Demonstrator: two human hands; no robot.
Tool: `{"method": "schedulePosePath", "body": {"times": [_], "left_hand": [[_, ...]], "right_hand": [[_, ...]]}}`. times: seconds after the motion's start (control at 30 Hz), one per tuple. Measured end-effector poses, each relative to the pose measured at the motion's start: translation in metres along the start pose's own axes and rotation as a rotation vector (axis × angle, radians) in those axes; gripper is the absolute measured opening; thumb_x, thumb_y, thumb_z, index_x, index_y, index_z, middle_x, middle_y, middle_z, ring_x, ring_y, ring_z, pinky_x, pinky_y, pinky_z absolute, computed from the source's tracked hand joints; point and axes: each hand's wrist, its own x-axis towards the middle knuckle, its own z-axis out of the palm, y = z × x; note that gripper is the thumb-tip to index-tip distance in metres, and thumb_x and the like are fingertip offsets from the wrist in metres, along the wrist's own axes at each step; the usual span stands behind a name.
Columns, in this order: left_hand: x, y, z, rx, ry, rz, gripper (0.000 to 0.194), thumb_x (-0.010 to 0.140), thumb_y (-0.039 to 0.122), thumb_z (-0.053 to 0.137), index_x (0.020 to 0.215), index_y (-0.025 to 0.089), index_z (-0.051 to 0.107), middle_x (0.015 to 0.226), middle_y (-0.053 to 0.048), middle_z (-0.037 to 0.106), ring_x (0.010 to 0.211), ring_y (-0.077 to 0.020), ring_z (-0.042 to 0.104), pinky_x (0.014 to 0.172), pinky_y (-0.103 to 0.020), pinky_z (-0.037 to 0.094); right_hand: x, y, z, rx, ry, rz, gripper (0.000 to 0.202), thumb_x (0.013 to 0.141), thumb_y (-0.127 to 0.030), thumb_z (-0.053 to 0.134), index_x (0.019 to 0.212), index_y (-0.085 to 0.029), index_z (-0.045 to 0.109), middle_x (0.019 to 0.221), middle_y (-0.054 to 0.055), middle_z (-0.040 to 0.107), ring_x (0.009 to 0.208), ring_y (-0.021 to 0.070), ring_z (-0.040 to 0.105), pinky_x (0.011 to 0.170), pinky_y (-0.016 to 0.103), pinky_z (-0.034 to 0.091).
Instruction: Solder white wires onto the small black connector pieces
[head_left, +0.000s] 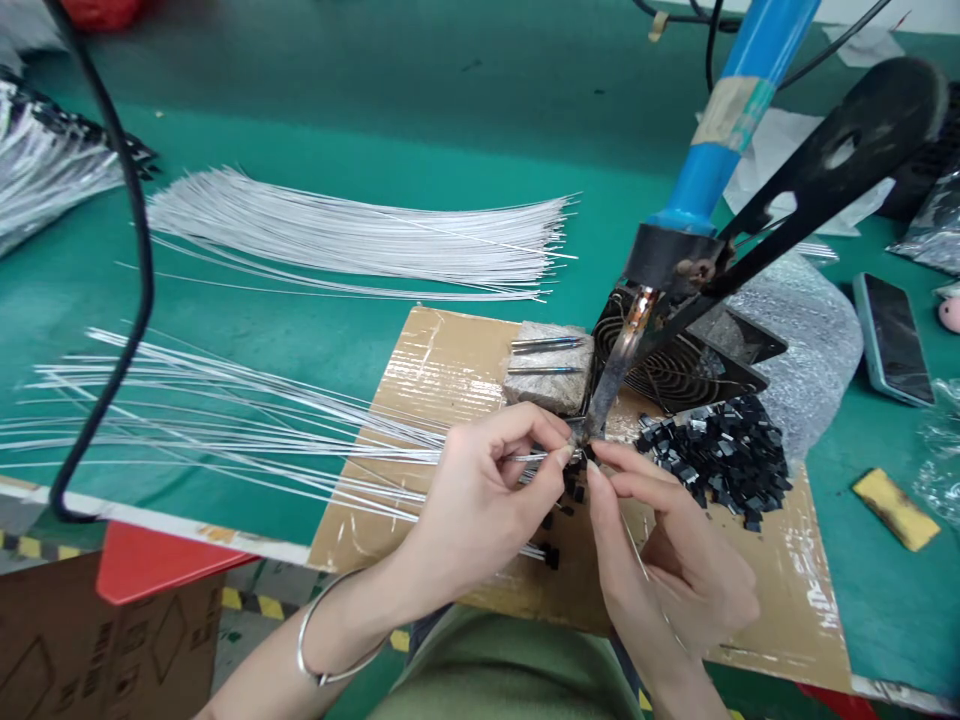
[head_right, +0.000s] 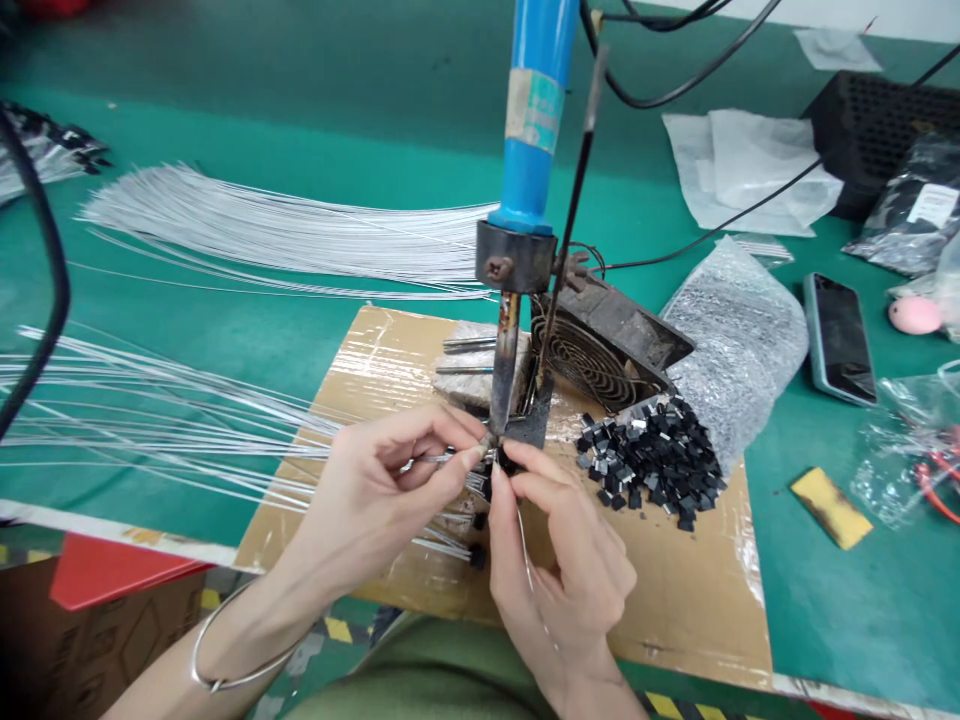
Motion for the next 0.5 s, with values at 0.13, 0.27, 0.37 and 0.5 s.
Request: {"method": "schedulePosePath", "body": {"times": [0.13, 0.27, 0.37, 0.5], "left_hand": [[0.002, -0.0006, 0.0005, 0.003, -0.011, -0.02, 0.011, 0.081, 0.02, 0.063, 0.072, 0.017, 0.066, 0.081, -0.005, 0.072, 0.056, -0.0104, 0.049, 0.047, -0.023, 0.029], [0.0034, -0.0014, 0.0002, 0.011, -0.018, -0.033, 0.012, 0.081, 0.021, 0.064, 0.071, 0.016, 0.066, 0.077, -0.004, 0.07, 0.055, -0.0099, 0.046, 0.047, -0.022, 0.03], [0.0043, -0.0012, -0.0003, 0.007, -0.018, -0.06, 0.012, 0.08, 0.023, 0.065, 0.071, 0.016, 0.066, 0.075, -0.004, 0.069, 0.054, -0.0094, 0.043, 0.047, -0.022, 0.03], [0.0059, 0.0003, -0.0012, -0.004, -0.027, -0.1, 0.013, 0.079, 0.027, 0.066, 0.072, 0.016, 0.067, 0.074, -0.004, 0.067, 0.054, -0.0097, 0.042, 0.047, -0.023, 0.03]], "right_hand": [[-0.0023, 0.0012, 0.001, 0.055, 0.004, 0.065, 0.018, 0.087, -0.005, 0.076, 0.092, -0.021, 0.071, 0.099, 0.004, 0.083, 0.085, 0.0188, 0.082, 0.081, 0.028, 0.065], [-0.0048, 0.0035, 0.0003, 0.117, -0.023, 0.133, 0.014, 0.089, -0.007, 0.074, 0.091, -0.021, 0.071, 0.103, 0.007, 0.083, 0.092, 0.0205, 0.081, 0.086, 0.032, 0.065], [-0.0054, 0.005, -0.0012, 0.166, -0.043, 0.196, 0.013, 0.09, -0.008, 0.075, 0.091, -0.021, 0.072, 0.107, 0.008, 0.083, 0.097, 0.021, 0.08, 0.09, 0.034, 0.065], [-0.0055, 0.0063, -0.0023, 0.175, -0.052, 0.234, 0.009, 0.091, -0.011, 0.075, 0.09, -0.02, 0.072, 0.108, 0.009, 0.083, 0.1, 0.0218, 0.08, 0.09, 0.035, 0.065]]}}
